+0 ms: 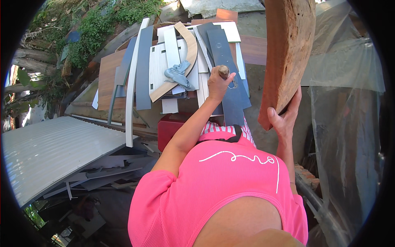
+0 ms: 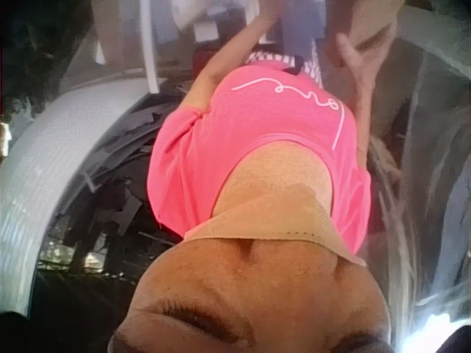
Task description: The person chisels a piece on a workbench using a chisel and a wooden block. The person then walks to another section of the workshop, gathers long wooden strips, and stands them upright against a panel.
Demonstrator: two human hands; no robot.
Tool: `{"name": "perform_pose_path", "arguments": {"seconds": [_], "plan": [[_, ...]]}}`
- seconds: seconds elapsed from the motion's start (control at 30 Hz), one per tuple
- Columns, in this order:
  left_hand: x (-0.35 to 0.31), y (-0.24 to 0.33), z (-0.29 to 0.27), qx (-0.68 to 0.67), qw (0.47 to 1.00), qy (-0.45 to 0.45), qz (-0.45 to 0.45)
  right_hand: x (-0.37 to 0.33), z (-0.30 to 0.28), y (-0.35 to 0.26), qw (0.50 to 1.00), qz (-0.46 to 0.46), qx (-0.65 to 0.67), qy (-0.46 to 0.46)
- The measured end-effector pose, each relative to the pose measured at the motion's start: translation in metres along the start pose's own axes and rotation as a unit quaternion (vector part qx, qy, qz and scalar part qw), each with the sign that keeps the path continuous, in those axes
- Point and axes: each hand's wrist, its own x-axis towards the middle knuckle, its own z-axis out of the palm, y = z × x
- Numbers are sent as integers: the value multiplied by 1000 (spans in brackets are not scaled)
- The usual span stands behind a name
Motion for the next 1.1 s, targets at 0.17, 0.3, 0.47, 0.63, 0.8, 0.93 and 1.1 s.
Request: {"name": "perform_pose_path", "arguments": {"seconds": [0.17,0.3,0.47,0.63,0.8,0.93,1.1], "plan": [[-6,2,5,19,998,-3,58,-9,3,23,972,109,-128,-164],[-7,1,10,55,993,-21,99,-13,1,43,925,127,-250,-258],[-2,6,2,56,996,-18,59,3,-8,6,980,92,-138,-111],[-2,11,1,55,997,-10,58,6,-7,6,996,1,-69,-54],[-3,0,4,67,996,-41,51,6,8,50,927,149,-223,-263],[-2,-5,-2,26,999,-15,-40,-6,7,46,951,198,-143,-190],[14,-44,-14,-88,982,-6,-170,-26,-1,69,967,227,-79,-84]]}}
